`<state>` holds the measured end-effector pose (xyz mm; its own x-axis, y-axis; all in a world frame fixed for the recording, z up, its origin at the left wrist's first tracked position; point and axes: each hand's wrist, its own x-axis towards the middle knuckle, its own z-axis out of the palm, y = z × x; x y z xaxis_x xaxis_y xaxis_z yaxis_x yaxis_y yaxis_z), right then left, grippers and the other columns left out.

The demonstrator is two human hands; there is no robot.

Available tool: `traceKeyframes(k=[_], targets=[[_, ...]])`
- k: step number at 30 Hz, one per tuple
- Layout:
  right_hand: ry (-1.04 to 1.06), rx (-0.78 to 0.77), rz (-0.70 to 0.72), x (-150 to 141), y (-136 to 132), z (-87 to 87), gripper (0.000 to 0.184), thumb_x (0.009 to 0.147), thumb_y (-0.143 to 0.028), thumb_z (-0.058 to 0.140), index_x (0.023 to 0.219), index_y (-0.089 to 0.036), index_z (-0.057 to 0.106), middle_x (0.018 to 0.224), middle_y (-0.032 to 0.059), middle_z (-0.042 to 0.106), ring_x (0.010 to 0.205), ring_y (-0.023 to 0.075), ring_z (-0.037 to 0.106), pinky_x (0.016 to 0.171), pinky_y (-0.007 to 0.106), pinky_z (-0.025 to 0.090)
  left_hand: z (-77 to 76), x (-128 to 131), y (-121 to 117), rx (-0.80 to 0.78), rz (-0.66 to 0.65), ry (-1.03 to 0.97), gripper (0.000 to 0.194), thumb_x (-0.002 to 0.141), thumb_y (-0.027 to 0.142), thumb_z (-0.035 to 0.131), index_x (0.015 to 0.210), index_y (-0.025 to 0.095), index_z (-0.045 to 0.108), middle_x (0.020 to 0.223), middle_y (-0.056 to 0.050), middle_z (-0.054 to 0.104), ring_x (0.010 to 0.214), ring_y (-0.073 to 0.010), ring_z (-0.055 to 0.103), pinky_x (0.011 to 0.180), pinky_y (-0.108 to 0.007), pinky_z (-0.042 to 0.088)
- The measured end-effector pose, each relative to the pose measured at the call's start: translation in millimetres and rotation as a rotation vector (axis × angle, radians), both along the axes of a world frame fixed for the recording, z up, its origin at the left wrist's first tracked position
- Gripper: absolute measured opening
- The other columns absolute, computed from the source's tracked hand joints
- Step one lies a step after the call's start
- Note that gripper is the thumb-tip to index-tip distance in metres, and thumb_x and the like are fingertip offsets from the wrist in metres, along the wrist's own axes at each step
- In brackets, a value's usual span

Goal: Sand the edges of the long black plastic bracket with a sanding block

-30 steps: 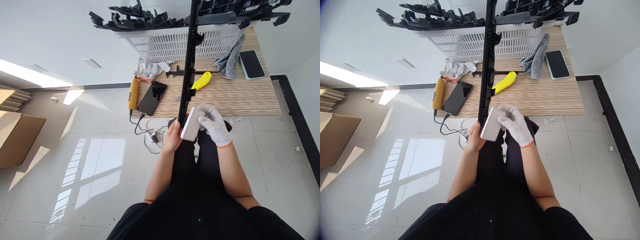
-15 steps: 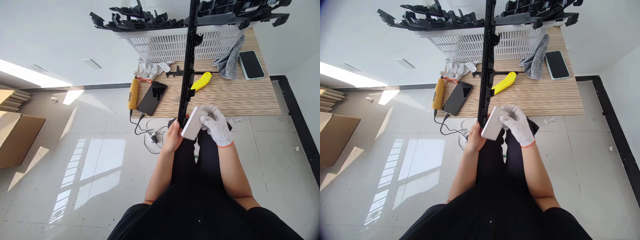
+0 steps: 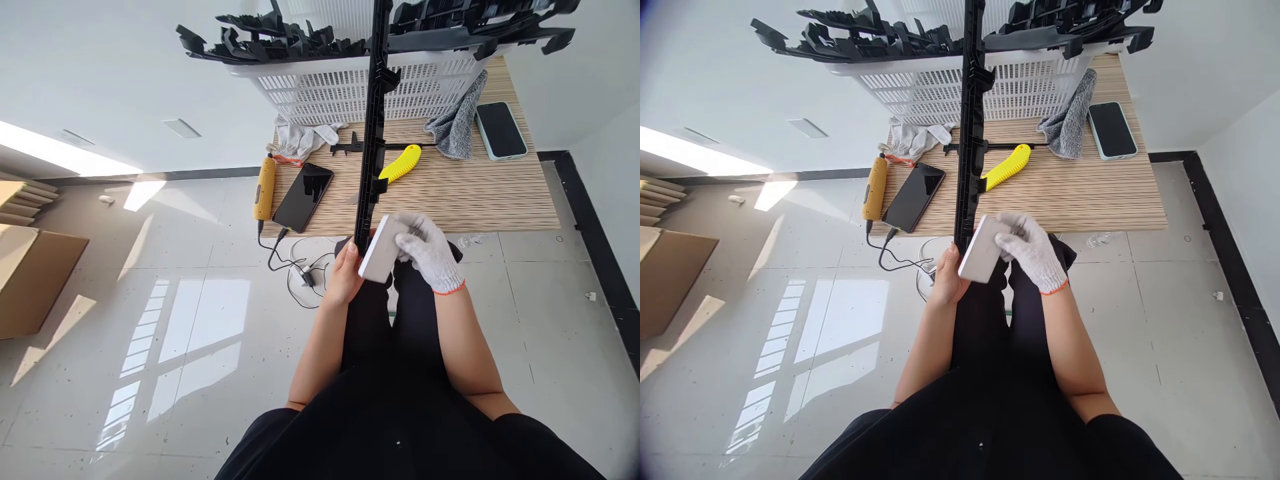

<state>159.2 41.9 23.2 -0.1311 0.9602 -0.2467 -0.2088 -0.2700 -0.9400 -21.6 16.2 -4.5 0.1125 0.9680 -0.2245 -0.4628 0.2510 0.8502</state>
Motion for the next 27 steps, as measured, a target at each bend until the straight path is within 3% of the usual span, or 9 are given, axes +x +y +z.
traceKeyframes(k=[2, 6, 10, 13, 17, 21, 24, 27], targets=[[-0.03, -0.018, 0.081, 0.1, -0.2, 0.3, 0.055, 0.07, -0.05, 0.093, 0.113, -0.023, 0.07, 0.088, 0.0004, 0.069, 0.068, 0.0123, 0.062, 0.057, 0.026, 0.056, -0.4, -0.1, 0.1, -0.002, -0.006, 0.001, 0.057, 0.086, 0.075, 0.07, 0.112, 0.025, 0.078, 0.096, -0.006, 0.077, 0.095, -0.026, 0.073, 0.073, -0.034, 0.058], [0.004, 0.014, -0.059, 0.7, -0.5, -1.1, 0.055, 0.075, -0.052, 0.089, 0.118, -0.025, 0.068, 0.09, -0.0006, 0.069, 0.068, 0.0117, 0.062, 0.058, 0.026, 0.056, -2.0, -0.3, 0.2, 0.0, -0.001, -0.016, 0.053, 0.087, 0.074, 0.07, 0.109, 0.027, 0.078, 0.093, -0.005, 0.077, 0.096, -0.0261, 0.074, 0.072, -0.033, 0.058], [-0.023, -0.024, 0.121, 1.2, -0.9, 0.2, 0.052, 0.072, -0.046, 0.093, 0.112, -0.023, 0.069, 0.09, 0.001, 0.07, 0.071, 0.0135, 0.065, 0.059, 0.027, 0.057, -2.6, 0.0, 0.1, -0.016, 0.022, -0.002, 0.056, 0.084, 0.075, 0.072, 0.109, 0.026, 0.079, 0.092, -0.005, 0.077, 0.094, -0.0261, 0.075, 0.071, -0.033, 0.058], [-0.009, -0.006, 0.005, 0.9, -0.9, 3.4, 0.049, 0.077, -0.048, 0.088, 0.116, -0.024, 0.068, 0.089, 0.0, 0.07, 0.068, 0.012, 0.063, 0.059, 0.027, 0.056, -1.4, 0.1, -0.2, -0.008, 0.025, -0.032, 0.052, 0.086, 0.072, 0.072, 0.108, 0.026, 0.079, 0.097, -0.005, 0.078, 0.098, -0.0268, 0.075, 0.073, -0.033, 0.059], [-0.04, -0.042, 0.16, 0.5, -1.3, 5.3, 0.048, 0.072, -0.043, 0.092, 0.109, -0.022, 0.07, 0.086, 0.0005, 0.07, 0.071, 0.0137, 0.065, 0.061, 0.028, 0.057, 0.1, -0.4, -0.6, -0.008, 0.009, -0.044, 0.053, 0.086, 0.072, 0.073, 0.109, 0.025, 0.079, 0.098, -0.006, 0.078, 0.101, -0.0286, 0.074, 0.076, -0.035, 0.059], [-0.033, -0.021, 0.009, 0.4, -1.6, 4.8, 0.046, 0.08, -0.047, 0.086, 0.115, -0.023, 0.068, 0.089, 0.0005, 0.07, 0.07, 0.0126, 0.064, 0.061, 0.027, 0.056, -0.1, -0.4, -0.5, -0.005, 0.021, -0.015, 0.052, 0.087, 0.072, 0.071, 0.11, 0.025, 0.078, 0.104, -0.006, 0.079, 0.105, -0.0288, 0.074, 0.077, -0.035, 0.059], [-0.027, -0.045, 0.165, 0.6, -1.1, 3.5, 0.047, 0.075, -0.044, 0.09, 0.11, -0.021, 0.07, 0.089, 0.0018, 0.071, 0.071, 0.0134, 0.064, 0.061, 0.027, 0.057, -0.8, -0.3, -0.4, -0.019, 0.032, 0.026, 0.057, 0.084, 0.075, 0.071, 0.11, 0.025, 0.078, 0.102, -0.007, 0.079, 0.1, -0.0284, 0.074, 0.074, -0.035, 0.059], [0.015, -0.01, 0.01, 0.7, -0.5, 1.9, 0.049, 0.077, -0.05, 0.088, 0.113, -0.024, 0.068, 0.093, 0.001, 0.071, 0.072, 0.0122, 0.064, 0.061, 0.026, 0.056, -1.8, -0.5, -0.1, -0.02, 0.026, -0.007, 0.054, 0.085, 0.074, 0.072, 0.109, 0.026, 0.078, 0.094, -0.006, 0.077, 0.094, -0.0262, 0.074, 0.07, -0.033, 0.058]])
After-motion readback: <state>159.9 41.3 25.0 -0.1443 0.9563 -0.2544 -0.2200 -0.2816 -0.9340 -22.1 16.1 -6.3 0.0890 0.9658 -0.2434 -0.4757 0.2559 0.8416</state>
